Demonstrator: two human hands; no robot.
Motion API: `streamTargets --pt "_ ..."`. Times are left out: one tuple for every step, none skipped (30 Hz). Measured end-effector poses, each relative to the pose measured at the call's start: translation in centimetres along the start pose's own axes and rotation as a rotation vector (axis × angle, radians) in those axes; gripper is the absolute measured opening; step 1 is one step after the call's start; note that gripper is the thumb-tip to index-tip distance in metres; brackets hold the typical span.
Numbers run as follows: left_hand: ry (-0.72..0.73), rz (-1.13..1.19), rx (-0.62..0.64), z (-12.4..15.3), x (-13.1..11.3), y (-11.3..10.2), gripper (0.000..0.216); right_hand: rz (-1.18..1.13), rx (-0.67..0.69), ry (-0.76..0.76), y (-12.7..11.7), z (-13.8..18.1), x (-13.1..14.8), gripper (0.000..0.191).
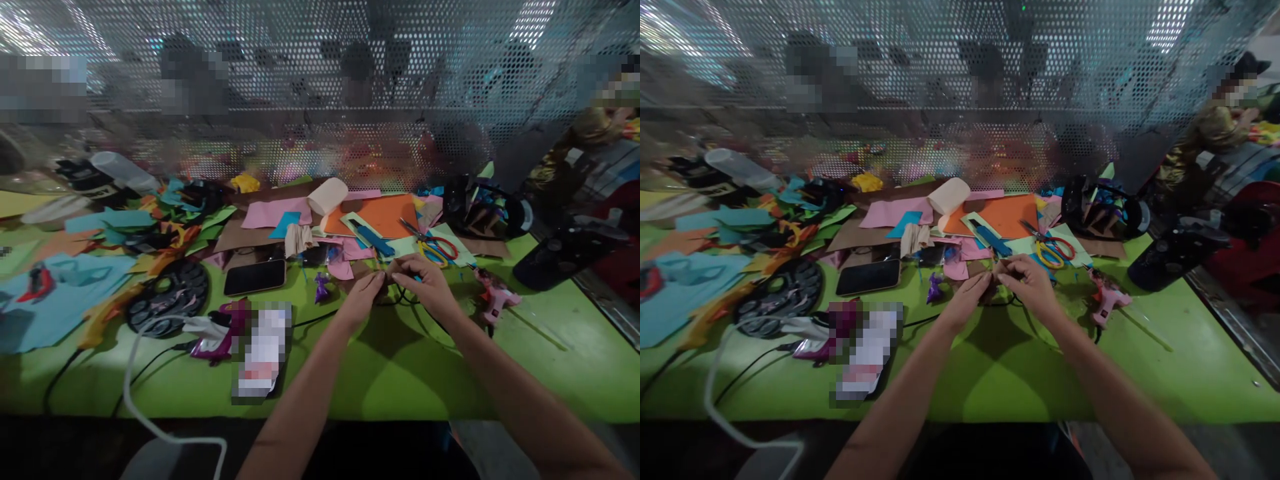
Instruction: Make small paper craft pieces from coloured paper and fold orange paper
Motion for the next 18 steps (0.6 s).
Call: streamTargets --pt "0.018 -0.02 -0.001 0.0 -0.2 0.0 0.047 -0.005 0.035 0.003 0.3 0.0 -0.1 0.013" --pt "0.041 -0.048 -0.008 0.1 -0.4 0.0 0.046 -0.012 0.069 0.011 0.6 0.1 -0.4 0.012" --pt "0.063 -0.08 -0.013 0.1 -0.7 0.0 0.045 -0.019 0.097 0.021 0.8 0.1 -0.6 0.013" --pt "0.081 -0.11 -0.014 0.2 -0.9 0.1 0.044 -0.025 0.118 0.031 1.0 0.2 -0.9 0.015" --pt "0.096 -0.132 -0.011 0.2 -1.1 0.1 0.043 -0.031 0.131 0.041 1.1 0.3 -1.2 0.017" --pt "0.106 -0.146 -0.001 0.2 -1.2 0.2 0.043 -0.036 0.136 0.05 1.1 0.3 -1.4 0.018" --pt "0.112 -0.154 0.01 0.1 -1.2 0.3 0.042 -0.042 0.134 0.058 1.1 0.3 -1.6 0.017" --pt "0.114 -0.155 0.021 0.1 -1.1 0.4 0.042 -0.047 0.13 0.067 1.1 0.4 -1.8 0.017" --pt "0.113 -0.151 0.027 0.0 -1.0 0.4 0.042 -0.052 0.124 0.075 1.1 0.4 -1.9 0.016" --pt "0.109 -0.145 0.026 -0.1 -0.9 0.4 0.043 -0.058 0.119 0.082 1.1 0.4 -2.0 0.016" --pt "0.102 -0.138 0.02 -0.2 -0.7 0.4 0.043 -0.064 0.116 0.087 1.1 0.5 -2.0 0.016" --pt "0.094 -0.131 0.012 -0.2 -0.6 0.3 0.044 -0.069 0.116 0.092 1.2 0.5 -2.0 0.016" --pt "0.087 -0.123 0.006 -0.3 -0.5 0.3 0.044 -0.071 0.117 0.095 1.2 0.5 -2.0 0.016" --pt "0.083 -0.115 0.001 -0.3 -0.5 0.3 0.045 -0.068 0.119 0.097 1.3 0.5 -2.1 0.016" --pt "0.081 -0.108 -0.001 -0.3 -0.5 0.3 0.046 -0.06 0.118 0.097 1.3 0.5 -2.1 0.016" --pt "0.078 -0.101 -0.001 -0.3 -0.5 0.3 0.047 -0.05 0.115 0.095 1.3 0.5 -2.1 0.016" --pt "0.073 -0.092 -0.003 -0.3 -0.5 0.3 0.048 -0.04 0.109 0.089 1.2 0.5 -2.1 0.016" --pt "0.062 -0.081 -0.008 -0.3 -0.4 0.2 0.049 -0.029 0.104 0.078 1.1 0.5 -2.1 0.015"
Point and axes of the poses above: each hand's wrist, its own z-axis away from the middle knuckle, its own y-axis out of the palm, x = y × z, the point moved 8 cm from there along -z, towards the middle knuckle, and after that the axes turned 14 degrees about -y, right-handed, at the moved point
